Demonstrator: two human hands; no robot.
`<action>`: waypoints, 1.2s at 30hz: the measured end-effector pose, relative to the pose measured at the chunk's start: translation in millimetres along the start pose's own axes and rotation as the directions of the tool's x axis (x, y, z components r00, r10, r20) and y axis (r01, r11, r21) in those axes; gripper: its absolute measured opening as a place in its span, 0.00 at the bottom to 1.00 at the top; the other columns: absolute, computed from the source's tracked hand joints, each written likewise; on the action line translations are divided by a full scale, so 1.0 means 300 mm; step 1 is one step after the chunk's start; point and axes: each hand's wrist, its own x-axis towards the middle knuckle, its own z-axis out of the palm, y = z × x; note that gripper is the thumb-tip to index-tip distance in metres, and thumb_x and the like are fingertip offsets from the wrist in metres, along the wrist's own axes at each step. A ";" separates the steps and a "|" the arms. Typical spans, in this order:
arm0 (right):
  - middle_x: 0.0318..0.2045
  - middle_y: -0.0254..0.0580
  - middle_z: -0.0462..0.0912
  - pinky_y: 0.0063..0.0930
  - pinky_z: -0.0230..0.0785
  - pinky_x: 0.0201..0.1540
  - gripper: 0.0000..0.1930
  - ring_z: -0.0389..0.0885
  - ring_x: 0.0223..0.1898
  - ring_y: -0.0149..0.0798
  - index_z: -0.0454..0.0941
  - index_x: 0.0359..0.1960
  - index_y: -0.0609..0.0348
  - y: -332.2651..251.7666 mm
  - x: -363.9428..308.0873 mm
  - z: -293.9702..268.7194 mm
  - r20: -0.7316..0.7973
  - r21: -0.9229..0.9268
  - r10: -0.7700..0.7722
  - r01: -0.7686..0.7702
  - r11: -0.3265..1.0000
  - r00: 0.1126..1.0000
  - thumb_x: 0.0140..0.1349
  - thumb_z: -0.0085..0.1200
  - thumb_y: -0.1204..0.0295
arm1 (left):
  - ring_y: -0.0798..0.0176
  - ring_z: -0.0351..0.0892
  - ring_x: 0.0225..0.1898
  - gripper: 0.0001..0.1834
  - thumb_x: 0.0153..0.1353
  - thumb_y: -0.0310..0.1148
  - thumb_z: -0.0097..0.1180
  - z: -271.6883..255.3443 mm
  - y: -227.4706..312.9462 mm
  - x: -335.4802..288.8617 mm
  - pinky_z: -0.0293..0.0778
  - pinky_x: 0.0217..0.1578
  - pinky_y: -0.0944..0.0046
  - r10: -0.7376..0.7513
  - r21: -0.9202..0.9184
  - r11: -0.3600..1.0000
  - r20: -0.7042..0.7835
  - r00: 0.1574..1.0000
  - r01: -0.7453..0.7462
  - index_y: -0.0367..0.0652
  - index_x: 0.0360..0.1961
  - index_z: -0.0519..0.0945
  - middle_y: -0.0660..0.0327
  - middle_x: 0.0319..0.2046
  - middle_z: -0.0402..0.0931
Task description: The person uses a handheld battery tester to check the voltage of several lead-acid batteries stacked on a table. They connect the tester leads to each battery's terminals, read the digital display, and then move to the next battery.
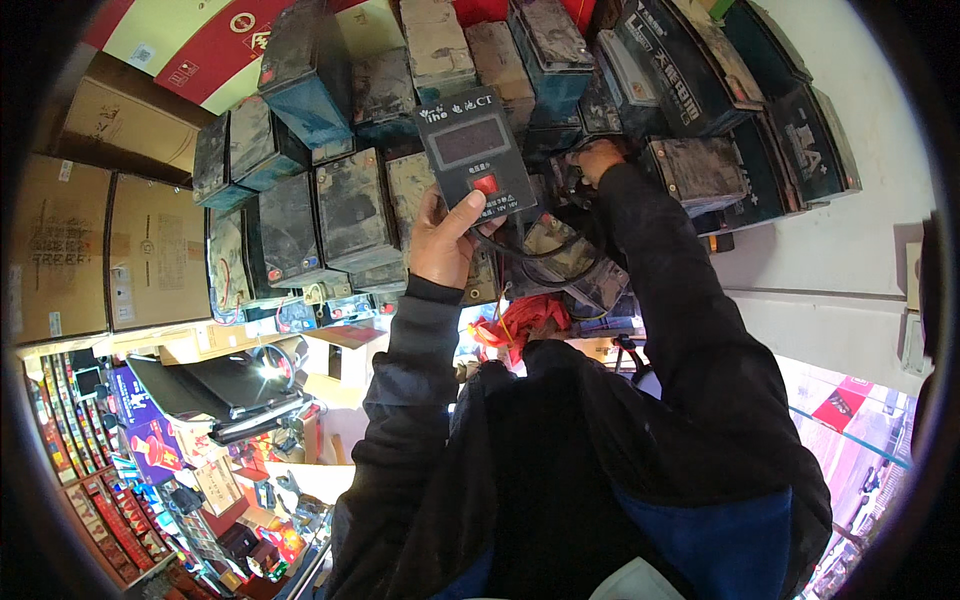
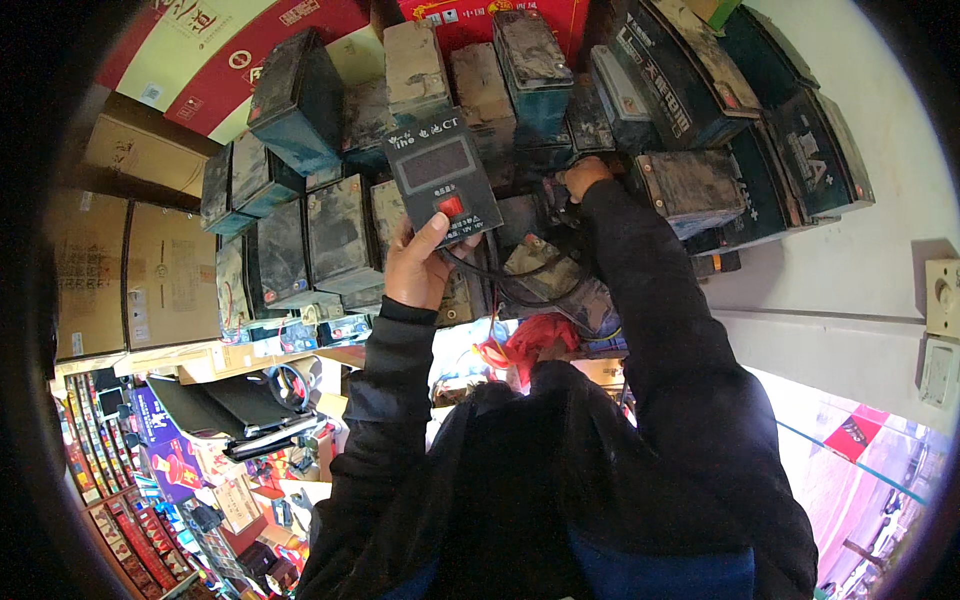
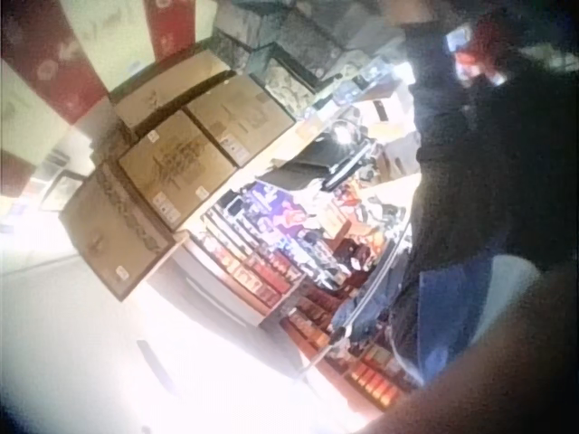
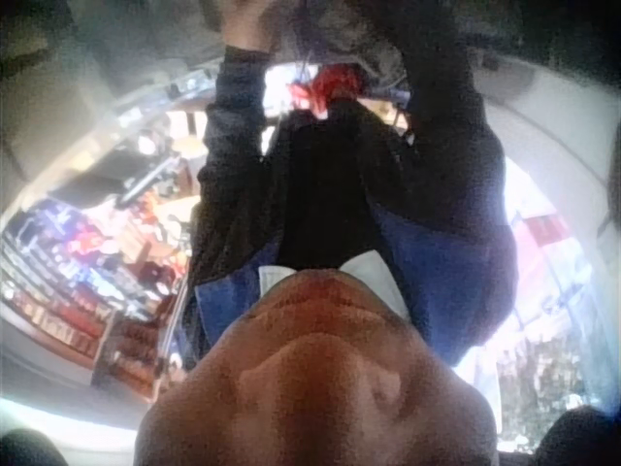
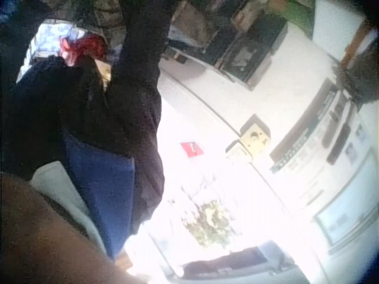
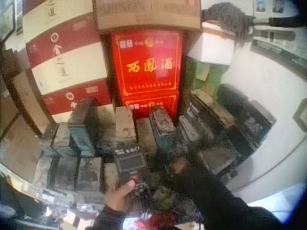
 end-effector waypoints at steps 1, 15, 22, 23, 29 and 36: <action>0.46 0.57 0.87 0.47 0.78 0.51 0.23 0.86 0.47 0.53 0.85 0.47 0.68 -0.027 -0.066 -0.028 -0.110 -0.038 -0.044 0.040 0.998 0.993 0.68 0.60 0.55 | 0.55 0.82 0.53 0.29 0.66 0.37 0.66 0.000 -0.001 -0.002 0.83 0.53 0.49 0.000 -0.004 1.000 -0.020 1.000 0.000 0.38 0.63 0.71 0.53 0.55 0.78; 0.35 0.54 0.86 0.46 0.78 0.41 0.41 0.86 0.37 0.48 0.79 0.60 0.63 -0.137 -0.273 -0.064 0.198 0.669 0.152 -0.247 0.701 0.968 0.67 0.50 0.34 | 0.57 0.83 0.52 0.26 0.65 0.32 0.67 0.001 -0.008 -0.014 0.83 0.51 0.51 0.003 -0.082 0.997 -0.035 0.999 -0.006 0.38 0.60 0.72 0.55 0.52 0.80; 0.68 0.60 0.67 0.49 0.78 0.47 0.45 0.72 0.62 0.49 0.60 0.76 0.50 -0.111 -0.262 -0.028 0.343 0.807 0.243 -0.417 0.418 0.907 0.67 0.49 0.34 | 0.58 0.82 0.52 0.28 0.65 0.32 0.68 -0.005 -0.004 -0.007 0.83 0.51 0.52 -0.023 -0.079 0.997 -0.037 0.999 0.021 0.37 0.62 0.70 0.56 0.54 0.79; 0.65 0.59 0.70 0.46 0.78 0.43 0.44 0.76 0.56 0.48 0.62 0.75 0.50 -0.109 -0.273 -0.033 0.317 0.800 0.241 -0.395 0.451 0.917 0.67 0.50 0.34 | 0.58 0.82 0.52 0.29 0.65 0.32 0.68 -0.004 -0.005 -0.009 0.83 0.51 0.52 -0.022 -0.072 0.997 -0.042 0.999 0.019 0.37 0.62 0.70 0.56 0.54 0.79; 0.48 0.49 0.79 0.37 0.67 0.20 0.31 0.76 0.21 0.37 0.78 0.59 0.50 -0.102 -0.285 -0.028 0.293 0.883 0.151 -0.328 0.335 0.944 0.67 0.55 0.39 | 0.56 0.82 0.53 0.29 0.66 0.33 0.67 0.001 -0.001 -0.012 0.83 0.52 0.51 -0.020 -0.060 0.998 -0.035 0.999 0.017 0.36 0.63 0.69 0.55 0.55 0.79; 0.47 0.39 0.79 0.34 0.65 0.24 0.35 0.76 0.27 0.35 0.69 0.72 0.47 -0.164 -0.394 -0.098 0.110 0.990 0.236 -0.128 0.063 0.966 0.68 0.60 0.48 | 0.57 0.83 0.53 0.28 0.66 0.31 0.66 0.002 -0.005 -0.013 0.84 0.50 0.52 -0.015 -0.052 0.999 -0.063 0.998 0.012 0.37 0.63 0.69 0.55 0.55 0.79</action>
